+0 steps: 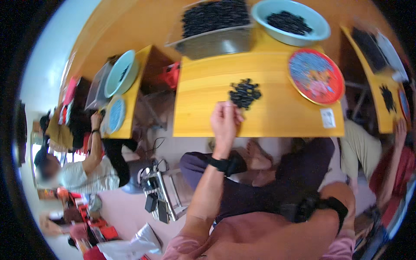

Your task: Sorting and assembling small black plastic components by hand.

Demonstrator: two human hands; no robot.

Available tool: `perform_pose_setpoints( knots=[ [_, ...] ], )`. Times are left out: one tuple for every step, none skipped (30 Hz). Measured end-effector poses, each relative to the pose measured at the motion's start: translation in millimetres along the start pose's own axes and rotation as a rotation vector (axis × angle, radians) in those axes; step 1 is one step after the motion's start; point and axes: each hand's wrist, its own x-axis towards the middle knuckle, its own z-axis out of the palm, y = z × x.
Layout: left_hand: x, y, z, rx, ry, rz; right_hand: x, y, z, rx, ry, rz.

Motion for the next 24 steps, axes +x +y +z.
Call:
perform_pose_setpoints(
  knots=[
    [-1,0,0,0.033,-0.027,0.039,-51,-27,-3,-0.043,0.005,0.037],
    [-3,-2,15,-0.004,-0.042,0.028,-84,-48,-7,-0.126,0.006,0.108],
    [-3,-3,19,-0.006,-0.045,0.032,-108,-51,-11,-0.188,0.014,0.154],
    [-6,-4,20,-0.003,-0.051,0.026,-119,-46,-12,-0.247,0.029,0.208],
    [-6,-5,11,0.047,-0.08,0.056,-112,-36,-9,-0.301,0.043,0.259],
    [-6,-6,3,0.045,-0.064,0.066,-104,-14,-6,-0.362,0.058,0.314],
    [-6,-8,15,-0.001,-0.067,0.038,-82,2,-9,-0.482,0.052,0.415],
    [-5,-8,3,0.01,-0.017,0.033,-66,35,-10,-0.54,0.07,0.468],
    [-5,-9,-9,0.054,0.006,0.052,-53,63,-8,-0.6,0.09,0.521],
    [-4,-9,-16,0.068,0.017,0.043,-39,84,-3,-0.679,0.096,0.588],
    [-4,-4,-17,0.076,0.012,0.058,-49,80,-7,-0.772,0.105,0.655],
    [-5,-1,-8,0.079,-0.019,0.071,-72,121,-14,-0.741,0.13,0.733],
    [-5,-3,1,0.072,-0.042,0.074,-99,154,-19,-0.744,0.199,0.769],
    [-3,-4,4,0.076,-0.051,0.083,-125,182,-21,-0.696,0.257,0.859],
    [-4,-2,3,0.136,-0.09,0.041,-145,200,-22,-0.635,0.316,0.945],
    [-3,-2,4,0.128,-0.092,0.043,-152,206,-20,-0.644,0.312,0.944],
    [-3,-2,2,0.137,-0.072,0.066,-150,209,-15,-0.614,0.313,0.986],
    [-3,-3,1,0.147,-0.053,0.088,-148,210,-11,-0.584,0.314,1.03],
    [-3,-3,0,0.19,-0.038,0.111,-147,208,-8,-0.572,0.258,1.035],
    [-3,-2,1,0.189,-0.039,0.109,-140,207,-5,-0.573,0.257,1.037],
    [-4,-1,2,0.193,-0.002,0.13,-134,207,0,-0.598,0.223,0.956],
    [-4,0,3,0.198,0.033,0.151,-130,207,5,-0.621,0.19,0.875],
    [-4,-1,4,0.197,0.027,0.149,-129,210,7,-0.602,0.138,0.91],
    [-4,-2,4,0.256,0.028,0.17,-131,212,9,-0.606,0.14,0.914]
  ],
)
